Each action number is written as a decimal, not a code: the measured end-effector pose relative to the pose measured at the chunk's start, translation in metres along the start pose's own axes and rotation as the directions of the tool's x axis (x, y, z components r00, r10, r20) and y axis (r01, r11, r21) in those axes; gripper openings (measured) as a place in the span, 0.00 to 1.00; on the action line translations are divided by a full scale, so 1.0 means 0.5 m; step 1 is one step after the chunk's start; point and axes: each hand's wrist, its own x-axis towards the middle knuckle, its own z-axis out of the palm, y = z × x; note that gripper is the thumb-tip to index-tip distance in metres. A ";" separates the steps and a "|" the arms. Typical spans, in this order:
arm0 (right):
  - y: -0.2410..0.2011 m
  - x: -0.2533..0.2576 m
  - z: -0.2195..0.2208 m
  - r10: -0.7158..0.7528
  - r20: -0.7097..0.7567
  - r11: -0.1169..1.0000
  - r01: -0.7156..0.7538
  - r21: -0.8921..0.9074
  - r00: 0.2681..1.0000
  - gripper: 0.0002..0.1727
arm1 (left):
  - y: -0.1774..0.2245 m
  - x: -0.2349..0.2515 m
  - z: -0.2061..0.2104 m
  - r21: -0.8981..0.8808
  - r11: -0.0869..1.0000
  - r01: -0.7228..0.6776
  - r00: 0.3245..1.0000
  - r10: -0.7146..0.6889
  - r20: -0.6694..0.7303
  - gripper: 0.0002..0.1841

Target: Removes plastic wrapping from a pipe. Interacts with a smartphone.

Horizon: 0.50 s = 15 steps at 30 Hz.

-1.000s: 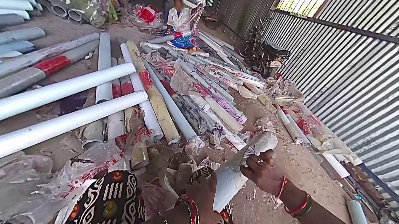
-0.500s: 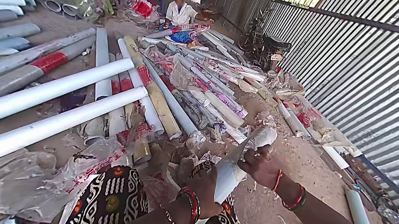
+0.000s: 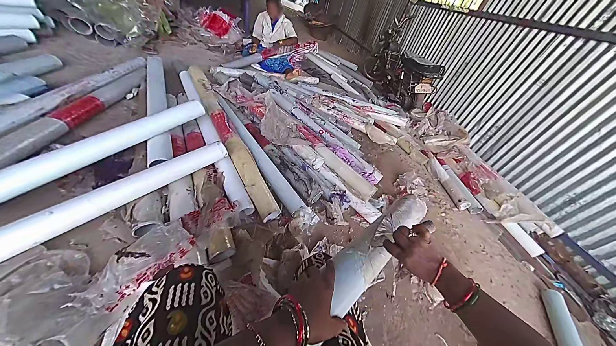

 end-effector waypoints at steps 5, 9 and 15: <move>0.015 -0.027 0.008 0.411 0.105 0.862 -0.423 0.279 0.906 0.12 | 0.000 0.002 -0.014 0.029 0.992 -0.119 0.993 0.119 -0.011 0.55; -0.077 -0.008 0.005 0.931 0.196 0.049 -0.637 0.769 0.309 0.12 | 0.000 0.057 -0.092 0.002 0.977 -0.211 0.976 0.211 0.046 0.34; -0.189 0.011 -0.005 0.889 0.437 -0.456 -0.178 0.872 -0.137 0.09 | -0.004 0.158 -0.073 -0.248 0.873 -0.419 0.905 0.379 -0.195 0.27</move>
